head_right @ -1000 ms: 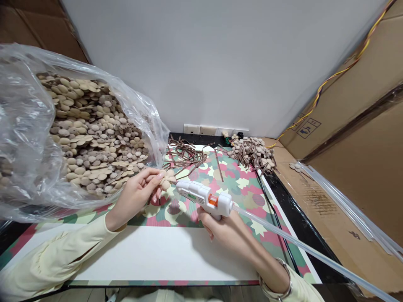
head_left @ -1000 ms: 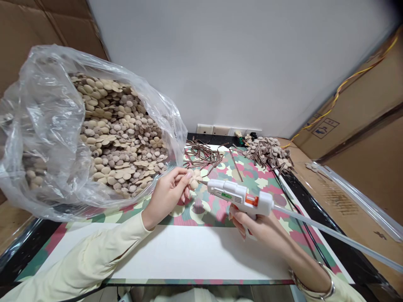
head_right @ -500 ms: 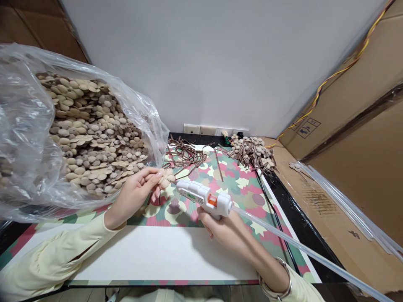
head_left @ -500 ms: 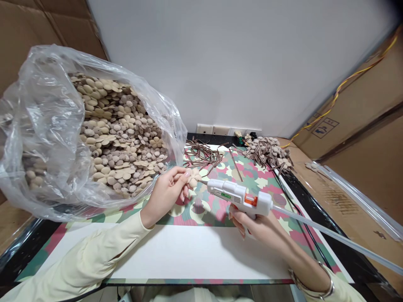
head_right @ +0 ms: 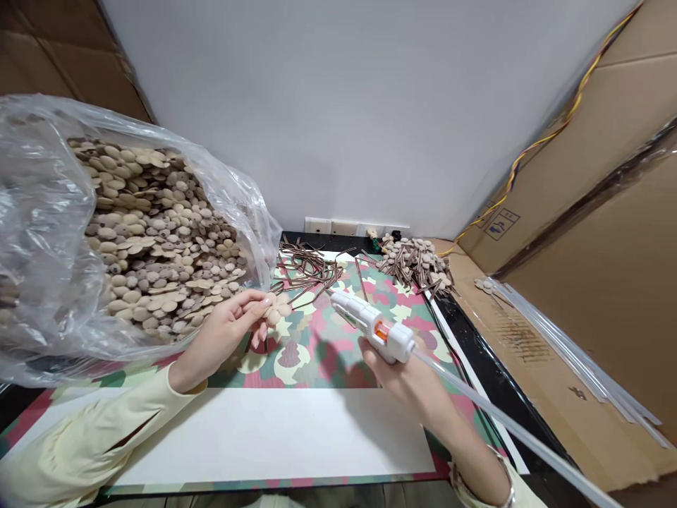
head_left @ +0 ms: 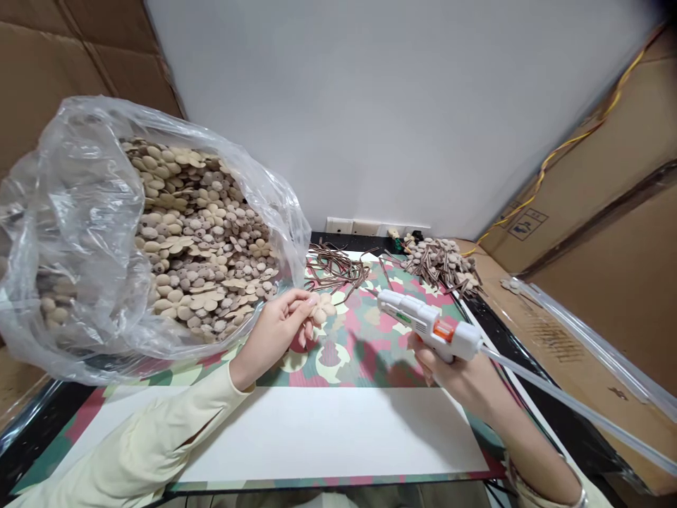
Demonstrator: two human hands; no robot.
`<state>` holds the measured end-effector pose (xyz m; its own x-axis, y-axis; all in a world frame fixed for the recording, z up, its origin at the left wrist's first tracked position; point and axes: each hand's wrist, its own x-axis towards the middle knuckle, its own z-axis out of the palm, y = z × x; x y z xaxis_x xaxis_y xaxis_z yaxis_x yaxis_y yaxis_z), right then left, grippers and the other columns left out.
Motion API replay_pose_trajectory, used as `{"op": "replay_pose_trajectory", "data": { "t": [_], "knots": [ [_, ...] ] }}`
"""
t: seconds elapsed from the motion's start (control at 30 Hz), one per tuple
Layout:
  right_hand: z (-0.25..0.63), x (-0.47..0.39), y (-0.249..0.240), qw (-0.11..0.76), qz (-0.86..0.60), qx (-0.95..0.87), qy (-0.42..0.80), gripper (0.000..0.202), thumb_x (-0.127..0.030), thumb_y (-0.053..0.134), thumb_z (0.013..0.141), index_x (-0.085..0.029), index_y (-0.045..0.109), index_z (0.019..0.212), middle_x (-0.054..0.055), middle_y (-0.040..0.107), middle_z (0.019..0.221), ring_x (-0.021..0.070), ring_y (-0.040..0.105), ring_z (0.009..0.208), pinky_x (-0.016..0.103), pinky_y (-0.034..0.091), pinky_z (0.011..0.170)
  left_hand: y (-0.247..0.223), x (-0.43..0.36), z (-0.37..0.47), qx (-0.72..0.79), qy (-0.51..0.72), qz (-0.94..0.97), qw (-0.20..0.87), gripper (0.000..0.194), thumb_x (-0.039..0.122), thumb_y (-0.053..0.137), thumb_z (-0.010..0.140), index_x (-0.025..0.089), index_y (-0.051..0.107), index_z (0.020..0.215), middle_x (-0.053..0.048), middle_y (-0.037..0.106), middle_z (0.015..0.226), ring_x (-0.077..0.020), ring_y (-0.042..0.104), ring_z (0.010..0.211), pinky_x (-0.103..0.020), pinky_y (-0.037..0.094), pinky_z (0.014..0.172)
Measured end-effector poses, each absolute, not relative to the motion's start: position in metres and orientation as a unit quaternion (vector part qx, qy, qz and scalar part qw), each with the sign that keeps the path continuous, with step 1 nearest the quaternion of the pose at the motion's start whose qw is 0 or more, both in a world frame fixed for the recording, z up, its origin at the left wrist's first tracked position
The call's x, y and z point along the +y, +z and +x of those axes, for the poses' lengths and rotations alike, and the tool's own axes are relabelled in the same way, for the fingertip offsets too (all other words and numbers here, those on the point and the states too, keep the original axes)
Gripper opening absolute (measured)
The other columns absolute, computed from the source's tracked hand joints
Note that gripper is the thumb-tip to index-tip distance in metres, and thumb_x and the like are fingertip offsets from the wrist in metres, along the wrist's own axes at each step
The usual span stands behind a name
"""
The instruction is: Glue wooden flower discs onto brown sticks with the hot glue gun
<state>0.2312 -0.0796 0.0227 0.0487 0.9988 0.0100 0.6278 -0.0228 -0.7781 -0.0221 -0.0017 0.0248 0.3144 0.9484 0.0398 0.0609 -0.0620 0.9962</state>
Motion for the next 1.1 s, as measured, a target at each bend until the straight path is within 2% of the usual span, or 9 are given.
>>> {"op": "replay_pose_trajectory", "data": {
  "t": [0.2,0.33,0.43,0.63,0.73,0.83,0.9,0.97,1.1],
  "knots": [
    [0.285,-0.075,0.01,0.217,-0.639,-0.738,-0.012,0.018,-0.034,0.052,0.08,-0.02,0.047,0.09,0.008,0.054,0.09,0.0193,0.054,0.072,0.029,0.041,0.061,0.021,0.001,-0.025,0.418,0.419,0.598,0.539,0.027,0.042,0.052,0.082,0.017,0.055,0.089,0.0,0.062,0.066,-0.0089,0.052,0.045,-0.02,0.042,0.043],
    [0.322,-0.064,-0.011,0.144,-0.65,-0.741,-0.086,0.03,-0.044,0.052,0.081,-0.018,0.044,0.094,0.013,0.049,0.101,0.0218,0.055,0.074,0.031,0.042,0.06,0.017,0.001,-0.028,0.407,0.433,0.598,0.538,0.026,0.042,0.052,0.082,0.017,0.054,0.09,0.0,0.062,0.065,-0.0086,0.052,0.044,-0.019,0.042,0.042],
    [0.336,-0.054,-0.02,0.125,-0.657,-0.738,-0.089,0.039,-0.051,0.052,0.079,-0.017,0.043,0.095,0.014,0.047,0.101,0.0225,0.056,0.075,0.032,0.044,0.061,0.015,0.001,-0.029,0.398,0.439,0.602,0.535,0.026,0.042,0.051,0.083,0.018,0.054,0.09,0.001,0.062,0.064,-0.0084,0.052,0.043,-0.019,0.042,0.042],
    [0.341,-0.032,-0.027,0.105,-0.637,-0.762,-0.044,0.04,-0.053,0.044,0.083,-0.015,0.044,0.097,0.017,0.047,0.103,0.025,0.055,0.084,0.034,0.045,0.071,0.015,0.001,-0.032,0.405,0.44,0.61,0.521,0.025,0.041,0.05,0.084,0.018,0.054,0.093,0.002,0.059,0.057,-0.0091,0.051,0.041,-0.018,0.041,0.041],
    [0.348,-0.028,-0.015,0.075,-0.611,-0.788,0.005,0.047,-0.053,0.048,0.081,-0.013,0.046,0.105,0.018,0.05,0.106,0.0265,0.054,0.091,0.036,0.044,0.078,0.015,0.002,-0.032,0.416,0.432,0.611,0.517,0.025,0.041,0.048,0.085,0.018,0.054,0.093,0.003,0.058,0.055,-0.0091,0.052,0.041,-0.018,0.04,0.04],
    [0.351,-0.028,0.015,0.006,-0.605,-0.794,0.066,0.051,-0.052,0.056,0.075,-0.016,0.051,0.111,0.015,0.057,0.103,0.027,0.056,0.09,0.033,0.046,0.073,0.013,0.005,-0.031,0.425,0.424,0.607,0.521,0.024,0.041,0.048,0.085,0.018,0.053,0.092,0.003,0.057,0.055,-0.0092,0.052,0.041,-0.017,0.041,0.039],
    [0.343,-0.026,0.039,-0.007,-0.614,-0.785,0.08,0.037,-0.043,0.051,0.08,-0.019,0.055,0.108,0.012,0.06,0.099,0.0245,0.058,0.084,0.03,0.045,0.068,0.011,0.005,-0.031,0.424,0.421,0.608,0.523,0.025,0.042,0.048,0.085,0.019,0.054,0.092,0.003,0.057,0.055,-0.0092,0.053,0.042,-0.018,0.042,0.04],
    [0.325,-0.018,0.056,0.029,-0.628,-0.774,0.071,0.026,-0.031,0.046,0.082,-0.018,0.059,0.1,0.011,0.063,0.095,0.0226,0.059,0.082,0.028,0.043,0.067,0.009,0.005,-0.031,0.423,0.419,0.611,0.522,0.026,0.042,0.048,0.085,0.019,0.054,0.094,0.004,0.056,0.055,-0.0092,0.052,0.042,-0.018,0.042,0.041],
    [0.278,0.019,0.053,0.107,-0.646,-0.745,0.126,0.014,-0.018,0.051,0.075,-0.015,0.064,0.08,0.007,0.065,0.082,0.0175,0.058,0.073,0.023,0.04,0.062,0.007,0.005,-0.03,0.422,0.416,0.612,0.523,0.026,0.042,0.049,0.085,0.018,0.053,0.095,0.004,0.056,0.055,-0.0088,0.051,0.042,-0.018,0.041,0.04]
  ]
}}
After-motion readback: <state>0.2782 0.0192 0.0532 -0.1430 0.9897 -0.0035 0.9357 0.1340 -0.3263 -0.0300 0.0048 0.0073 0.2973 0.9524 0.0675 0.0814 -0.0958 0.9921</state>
